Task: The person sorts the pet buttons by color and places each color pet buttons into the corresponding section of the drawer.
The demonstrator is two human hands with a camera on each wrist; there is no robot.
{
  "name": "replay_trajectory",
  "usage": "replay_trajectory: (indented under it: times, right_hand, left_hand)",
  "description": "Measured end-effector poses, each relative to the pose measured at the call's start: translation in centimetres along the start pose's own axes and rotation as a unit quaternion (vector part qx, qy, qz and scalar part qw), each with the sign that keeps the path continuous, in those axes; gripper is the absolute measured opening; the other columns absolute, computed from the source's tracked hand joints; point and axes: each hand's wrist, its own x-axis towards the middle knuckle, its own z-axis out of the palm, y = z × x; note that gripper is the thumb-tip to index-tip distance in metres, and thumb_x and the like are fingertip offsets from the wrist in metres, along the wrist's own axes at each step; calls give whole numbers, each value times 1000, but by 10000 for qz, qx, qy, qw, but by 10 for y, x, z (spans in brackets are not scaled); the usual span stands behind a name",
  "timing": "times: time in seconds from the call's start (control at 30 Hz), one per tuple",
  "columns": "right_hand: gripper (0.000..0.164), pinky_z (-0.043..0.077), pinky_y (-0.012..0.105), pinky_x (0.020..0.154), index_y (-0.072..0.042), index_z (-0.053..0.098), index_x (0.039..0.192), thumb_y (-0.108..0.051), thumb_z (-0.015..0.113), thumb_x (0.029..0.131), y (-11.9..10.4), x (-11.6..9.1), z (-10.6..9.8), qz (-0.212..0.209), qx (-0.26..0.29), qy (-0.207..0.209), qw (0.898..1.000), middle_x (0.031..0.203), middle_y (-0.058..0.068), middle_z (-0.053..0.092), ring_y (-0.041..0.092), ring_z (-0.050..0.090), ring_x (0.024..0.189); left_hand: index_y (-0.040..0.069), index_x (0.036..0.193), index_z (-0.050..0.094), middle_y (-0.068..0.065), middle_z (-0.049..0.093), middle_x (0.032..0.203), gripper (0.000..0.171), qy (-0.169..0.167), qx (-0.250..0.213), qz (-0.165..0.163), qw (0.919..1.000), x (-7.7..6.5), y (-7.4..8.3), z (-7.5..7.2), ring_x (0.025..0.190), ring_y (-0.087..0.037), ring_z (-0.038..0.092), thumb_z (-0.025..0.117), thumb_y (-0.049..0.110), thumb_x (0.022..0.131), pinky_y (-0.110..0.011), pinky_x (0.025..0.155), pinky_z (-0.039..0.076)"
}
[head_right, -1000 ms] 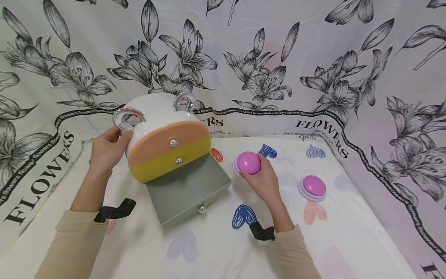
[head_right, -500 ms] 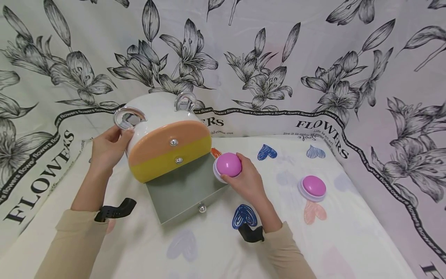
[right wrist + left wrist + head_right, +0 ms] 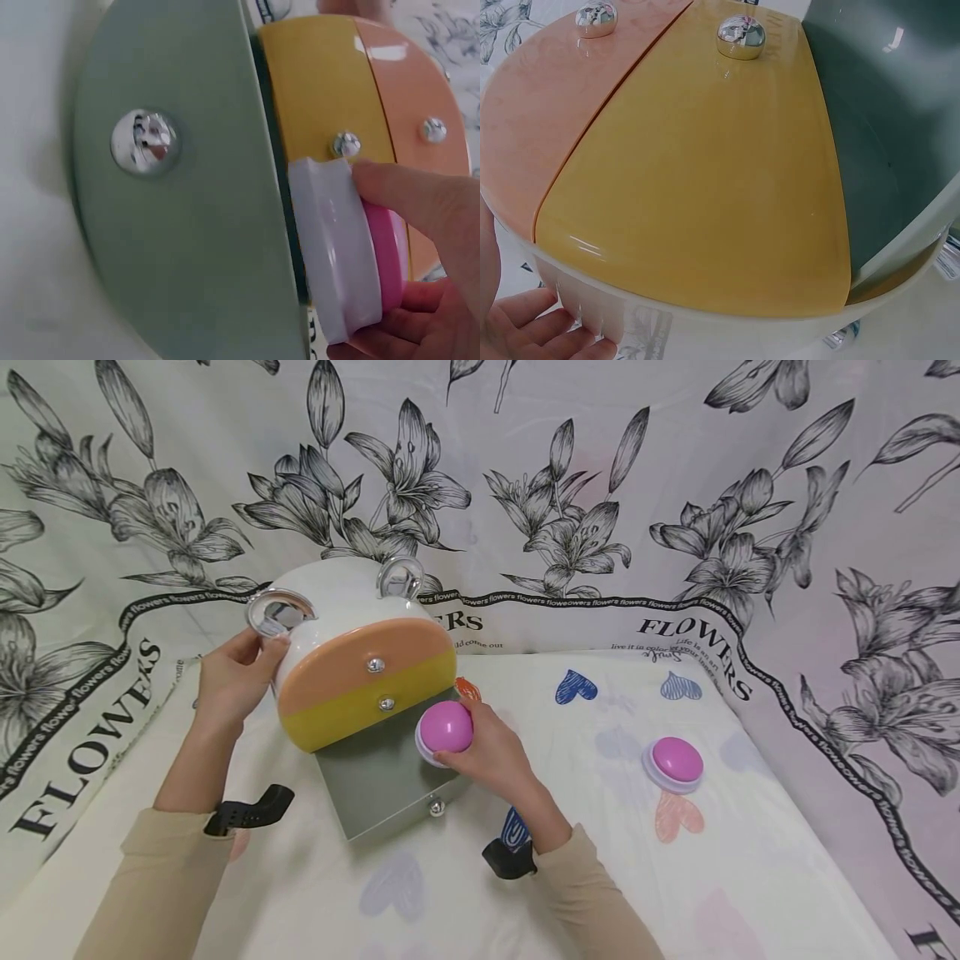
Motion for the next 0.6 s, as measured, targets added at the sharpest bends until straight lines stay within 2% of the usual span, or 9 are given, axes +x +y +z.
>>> replay_trajectory:
  times: [0.17, 0.33, 0.6]
  right_hand:
    - [75, 54, 36, 84, -9, 43, 132, -32, 79, 70, -3, 6, 14, -278, -90, -311, 9991, 123, 4, 54, 20, 56, 107]
    - [74, 53, 36, 85, -5, 44, 129, -31, 79, 70, -9, 13, 24, -529, -179, -480, 9973, 120, 6, 55, 20, 58, 103]
    - [72, 52, 34, 83, -6, 46, 127, -36, 78, 70, -13, 20, 40, -516, -563, -687, 9947, 117, 5, 57, 19, 58, 99]
  left_hand:
    - [21, 144, 27, 9, 24, 150, 75, 8, 34, -23, 10000, 1, 0, 0, 135, -12, 30, 58, 52, 83, -31, 104, 37]
    - [20, 144, 27, 9, 24, 150, 75, 9, 26, -12, 10000, 1, 0, 0, 135, -13, 30, 58, 52, 83, -31, 103, 37]
    - [20, 144, 27, 7, 23, 150, 73, -32, -29, 60, 10000, -1, 1, -1, 136, -16, 28, 57, 50, 85, -34, 104, 35]
